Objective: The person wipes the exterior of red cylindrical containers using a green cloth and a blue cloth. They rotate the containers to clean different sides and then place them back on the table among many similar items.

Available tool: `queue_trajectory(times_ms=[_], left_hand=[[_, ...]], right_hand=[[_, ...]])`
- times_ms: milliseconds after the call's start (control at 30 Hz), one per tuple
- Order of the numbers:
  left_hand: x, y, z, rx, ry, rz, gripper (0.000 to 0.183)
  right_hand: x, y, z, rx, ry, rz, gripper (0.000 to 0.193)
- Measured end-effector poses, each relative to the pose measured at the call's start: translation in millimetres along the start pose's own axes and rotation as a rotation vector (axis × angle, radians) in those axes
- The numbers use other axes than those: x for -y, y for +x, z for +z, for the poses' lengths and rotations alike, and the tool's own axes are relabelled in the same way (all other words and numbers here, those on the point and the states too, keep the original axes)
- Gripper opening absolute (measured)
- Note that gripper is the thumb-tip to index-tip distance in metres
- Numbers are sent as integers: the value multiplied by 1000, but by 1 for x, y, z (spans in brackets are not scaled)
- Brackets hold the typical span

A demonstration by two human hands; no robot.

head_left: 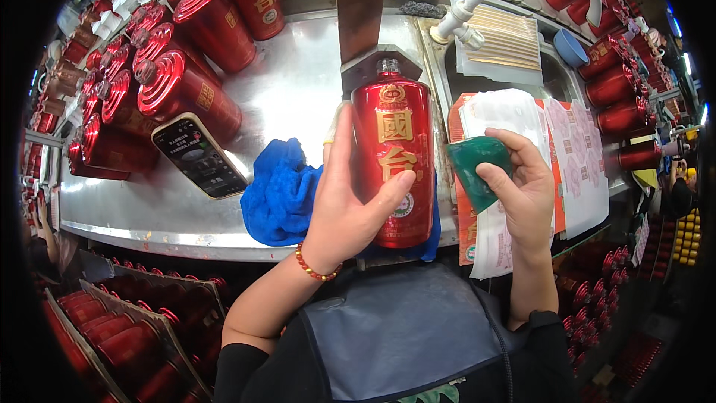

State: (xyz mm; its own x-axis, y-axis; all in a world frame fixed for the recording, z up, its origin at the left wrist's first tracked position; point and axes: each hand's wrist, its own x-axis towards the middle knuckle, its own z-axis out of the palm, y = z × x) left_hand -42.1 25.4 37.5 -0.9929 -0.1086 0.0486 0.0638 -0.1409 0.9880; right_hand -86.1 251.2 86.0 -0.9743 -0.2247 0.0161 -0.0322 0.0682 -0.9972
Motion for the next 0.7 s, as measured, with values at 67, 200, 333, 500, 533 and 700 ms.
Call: queue_trajectory(times_ms=[67,200,333,500,533,700], left_hand=[[1,1,1,-5,2,2,102],[4,1,2,-2,-4,13,105],[3,-2,-3,26,60,-10,116],[-7,-19,-11,167,555,170,145],[-10,-22,-10,181,659,235,150],[-7,-31,-9,215,620,196,152]], right_hand=[[2,-1,-1,3,0,28,43],[4,0,3,35,-32,0,44],[15,9,7,149,-209,-133,39],[25,27,26,194,-482,-503,33],[28,26,27,203,-579,-582,33],[37,9,32,309,-819,-795,39]])
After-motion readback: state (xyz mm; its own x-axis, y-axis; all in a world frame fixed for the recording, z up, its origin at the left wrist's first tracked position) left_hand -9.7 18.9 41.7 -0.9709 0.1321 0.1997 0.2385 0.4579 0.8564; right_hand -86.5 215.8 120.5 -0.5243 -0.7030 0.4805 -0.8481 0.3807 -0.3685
